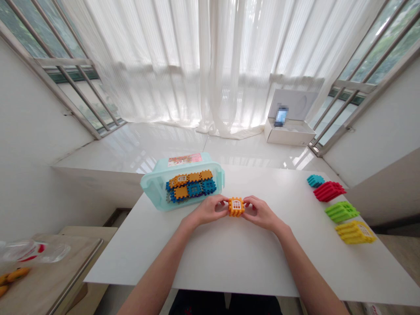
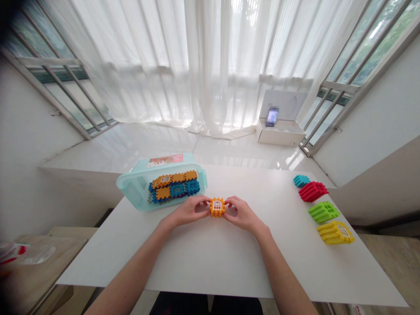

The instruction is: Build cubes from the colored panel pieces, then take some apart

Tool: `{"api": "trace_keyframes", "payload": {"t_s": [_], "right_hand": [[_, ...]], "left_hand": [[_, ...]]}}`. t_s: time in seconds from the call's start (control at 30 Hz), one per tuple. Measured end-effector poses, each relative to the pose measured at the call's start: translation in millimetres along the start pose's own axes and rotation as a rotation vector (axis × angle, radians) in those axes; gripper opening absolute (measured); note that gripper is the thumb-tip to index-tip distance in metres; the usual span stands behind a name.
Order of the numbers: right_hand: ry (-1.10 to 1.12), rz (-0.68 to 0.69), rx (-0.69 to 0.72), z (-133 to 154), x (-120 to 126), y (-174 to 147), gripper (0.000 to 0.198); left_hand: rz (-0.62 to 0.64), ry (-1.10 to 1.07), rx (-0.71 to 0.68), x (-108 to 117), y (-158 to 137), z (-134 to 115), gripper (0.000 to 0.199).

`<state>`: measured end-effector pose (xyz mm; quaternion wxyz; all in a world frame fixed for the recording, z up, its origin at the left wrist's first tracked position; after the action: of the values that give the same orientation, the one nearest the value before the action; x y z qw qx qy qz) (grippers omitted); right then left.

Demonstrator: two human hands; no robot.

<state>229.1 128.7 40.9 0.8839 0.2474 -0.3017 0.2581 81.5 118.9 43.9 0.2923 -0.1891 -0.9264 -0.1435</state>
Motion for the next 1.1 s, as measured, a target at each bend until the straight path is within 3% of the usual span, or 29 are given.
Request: {"api": "trace_keyframes", "payload": {"t_s": [0.57, 0.7, 0.77, 0.87, 0.97, 1.03, 1.1], "right_hand": [[0.017, -0.009, -0.032, 2, 3, 1, 0.025], [0.026, 0.009, -0.062, -3, 2, -1, 0.035], [0.043, 0.032, -0.102, -7, 2, -2, 0.045], [0.115, 0.058, -0.143, -12, 5, -4, 0.058], [0.237, -0.002, -0.117, -10, 15, -4, 0.048], [0.312, -0.084, -0.096, -9, 25, -3, 0.043], [0.353, -0.151, -0.091, -10, 31, -3, 0.042]], "left_hand": [[-0.006, 0.009, -0.033, 0, -1, -3, 0.031], [-0.042, 0.097, -0.034, 6, -4, -5, 0.033], [-0.117, 0.178, -0.016, 21, -6, -3, 0.03], [-0.375, 0.369, 0.032, 64, -14, -1, 0.021], [-0.657, 0.637, 0.128, 107, -30, 3, 0.018], [-0.73, 0.775, 0.203, 121, -36, 8, 0.018], [-0.702, 0.844, 0.25, 123, -37, 15, 0.018]]}}
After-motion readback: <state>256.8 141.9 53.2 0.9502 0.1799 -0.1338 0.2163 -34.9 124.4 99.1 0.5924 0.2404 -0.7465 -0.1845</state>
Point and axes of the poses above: each hand's wrist, its own y-axis towards the middle knuckle, its own x-axis out of the back of the hand, z = x × y, the point moved 10 cm from there along y, towards the middle knuckle, and after that the axes turned 3 degrees about x, right-handed, at the moved point
